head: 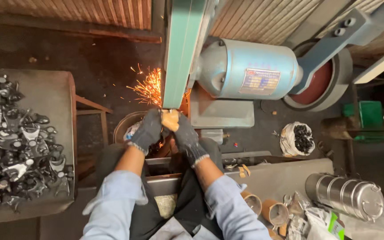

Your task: The person sits at a belt grinder and grinds small cast metal parts one at a time, holding each piece against the moving belt with both gloved hands, producing sparks. They take new parts from a tray of finished and unfinished castings, grind the edges, and place the ground pieces aside.

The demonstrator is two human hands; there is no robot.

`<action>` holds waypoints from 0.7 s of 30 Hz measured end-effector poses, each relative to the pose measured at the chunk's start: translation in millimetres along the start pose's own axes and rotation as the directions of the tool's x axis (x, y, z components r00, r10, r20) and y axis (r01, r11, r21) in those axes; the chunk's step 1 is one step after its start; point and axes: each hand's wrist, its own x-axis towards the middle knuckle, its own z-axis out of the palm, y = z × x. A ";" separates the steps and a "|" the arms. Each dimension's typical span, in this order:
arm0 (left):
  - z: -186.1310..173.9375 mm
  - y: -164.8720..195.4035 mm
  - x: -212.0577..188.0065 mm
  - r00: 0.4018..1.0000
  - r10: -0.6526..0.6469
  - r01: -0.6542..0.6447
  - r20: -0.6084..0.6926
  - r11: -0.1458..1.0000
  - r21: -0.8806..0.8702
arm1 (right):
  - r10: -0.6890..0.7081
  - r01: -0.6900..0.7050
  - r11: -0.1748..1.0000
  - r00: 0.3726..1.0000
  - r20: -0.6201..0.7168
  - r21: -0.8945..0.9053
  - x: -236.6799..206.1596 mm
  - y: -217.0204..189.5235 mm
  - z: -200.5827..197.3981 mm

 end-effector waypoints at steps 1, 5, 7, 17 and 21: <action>2.5 10.5 -0.5 0.989 0.143 -0.146 0.038 0.986 0.085 | -0.069 0.068 0.991 0.998 -0.001 -0.111 -4.4 -8.4 -2.8; 7.6 61.8 -26.8 0.983 -0.030 0.020 0.182 0.998 0.059 | -0.142 0.075 0.952 0.967 0.210 0.297 -36.3 -33.8 -2.6; 14.8 80.6 -44.0 0.967 0.008 0.026 0.255 0.991 -0.131 | 0.012 -0.054 0.930 0.993 0.118 0.364 -50.6 -34.0 3.0; 21.5 21.3 -26.2 0.875 -0.384 0.444 -0.294 0.878 0.176 | 0.124 -0.087 0.964 0.983 -0.133 0.250 -9.0 2.7 0.4; 8.2 -2.9 -16.8 0.969 0.162 -0.033 -0.187 0.833 0.553 | 0.333 -0.256 0.904 0.924 -0.190 0.342 6.3 -12.5 6.6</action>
